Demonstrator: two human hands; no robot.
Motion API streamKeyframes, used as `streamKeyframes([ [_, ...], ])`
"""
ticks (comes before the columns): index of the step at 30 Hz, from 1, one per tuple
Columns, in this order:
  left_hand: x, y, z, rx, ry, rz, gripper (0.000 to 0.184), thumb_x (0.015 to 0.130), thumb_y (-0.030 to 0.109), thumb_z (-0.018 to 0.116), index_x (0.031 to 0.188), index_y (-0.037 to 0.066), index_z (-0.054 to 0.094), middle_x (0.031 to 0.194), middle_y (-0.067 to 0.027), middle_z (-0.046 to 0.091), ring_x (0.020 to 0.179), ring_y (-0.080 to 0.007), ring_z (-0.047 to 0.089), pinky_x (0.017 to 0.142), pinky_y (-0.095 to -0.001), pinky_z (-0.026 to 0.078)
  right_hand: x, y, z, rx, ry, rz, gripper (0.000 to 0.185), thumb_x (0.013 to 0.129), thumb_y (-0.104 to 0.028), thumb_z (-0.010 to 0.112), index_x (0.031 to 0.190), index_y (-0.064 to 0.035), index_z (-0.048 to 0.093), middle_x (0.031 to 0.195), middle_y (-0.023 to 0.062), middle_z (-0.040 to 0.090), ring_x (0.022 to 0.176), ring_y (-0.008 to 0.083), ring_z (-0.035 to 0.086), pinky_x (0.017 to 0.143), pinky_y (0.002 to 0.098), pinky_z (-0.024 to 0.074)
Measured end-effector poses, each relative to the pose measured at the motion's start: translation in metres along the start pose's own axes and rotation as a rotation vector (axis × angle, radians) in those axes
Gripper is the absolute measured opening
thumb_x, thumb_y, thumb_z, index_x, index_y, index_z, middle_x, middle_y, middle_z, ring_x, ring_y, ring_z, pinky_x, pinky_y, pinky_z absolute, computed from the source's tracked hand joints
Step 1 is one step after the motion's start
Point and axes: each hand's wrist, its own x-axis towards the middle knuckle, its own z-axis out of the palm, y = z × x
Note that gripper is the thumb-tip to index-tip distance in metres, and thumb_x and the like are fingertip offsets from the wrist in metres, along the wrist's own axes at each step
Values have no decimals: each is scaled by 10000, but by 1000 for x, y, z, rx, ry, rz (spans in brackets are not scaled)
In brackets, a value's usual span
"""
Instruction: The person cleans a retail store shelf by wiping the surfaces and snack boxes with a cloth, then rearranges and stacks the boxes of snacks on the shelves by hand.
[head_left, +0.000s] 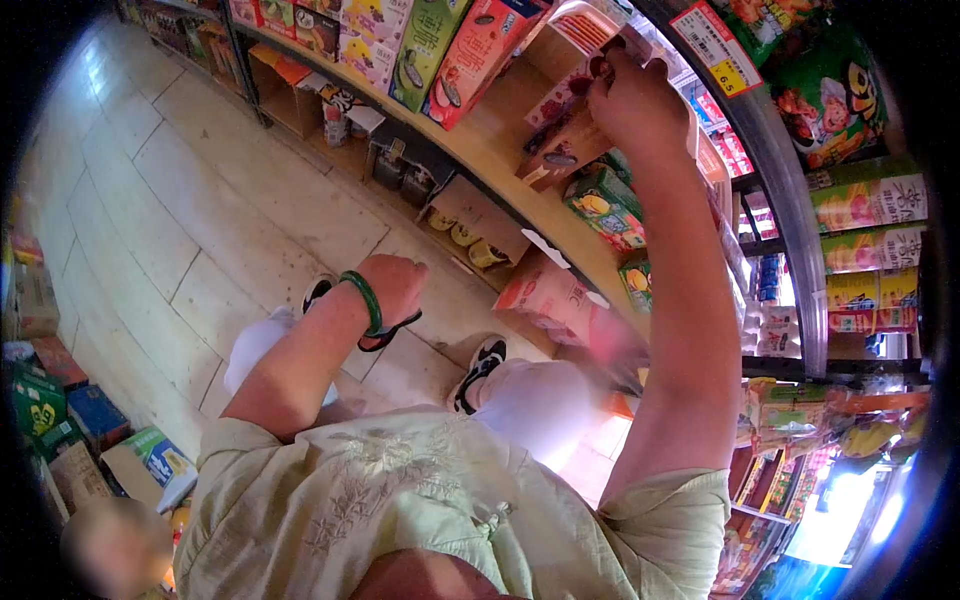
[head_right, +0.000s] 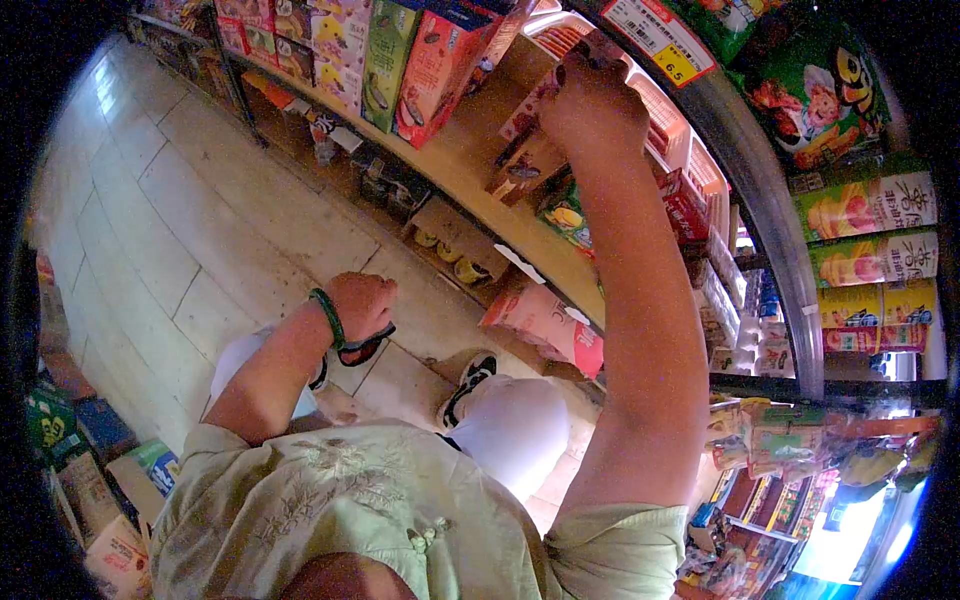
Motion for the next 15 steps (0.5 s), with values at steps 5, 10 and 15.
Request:
streamKeyframes([
  [5, -3, 0, -1, -15, 18, -4, 312, 784, 255, 557, 955, -6, 541, 818, -198, 635, 777, -378, 620, 680, -484, 497, -2, 3, 9, -8, 85, 55, 416, 834, -392, 496, 1209, -215, 519, 1118, 226, 522, 932, 387, 610, 777, 463, 510],
  [10, -3, 0, -2, -2, -14, -10, 335, 793, 280, 567, 975, 0, 537, 824, -193, 636, 786, -376, 620, 688, -480, 495, -2, 12, 10, 25, 45, 131, 434, 844, -400, 484, 1233, -207, 490, 1122, 261, 508, 969, 403, 599, 797, 475, 501],
  [15, -2, 2, -2, -3, -14, -8, 320, 793, 279, 566, 964, 10, 536, 823, -192, 636, 784, -374, 619, 686, -482, 494, -1, 14, 12, 78, 61, 104, 454, 860, -406, 466, 1242, -161, 477, 1193, 295, 470, 980, 415, 597, 800, 487, 506],
])
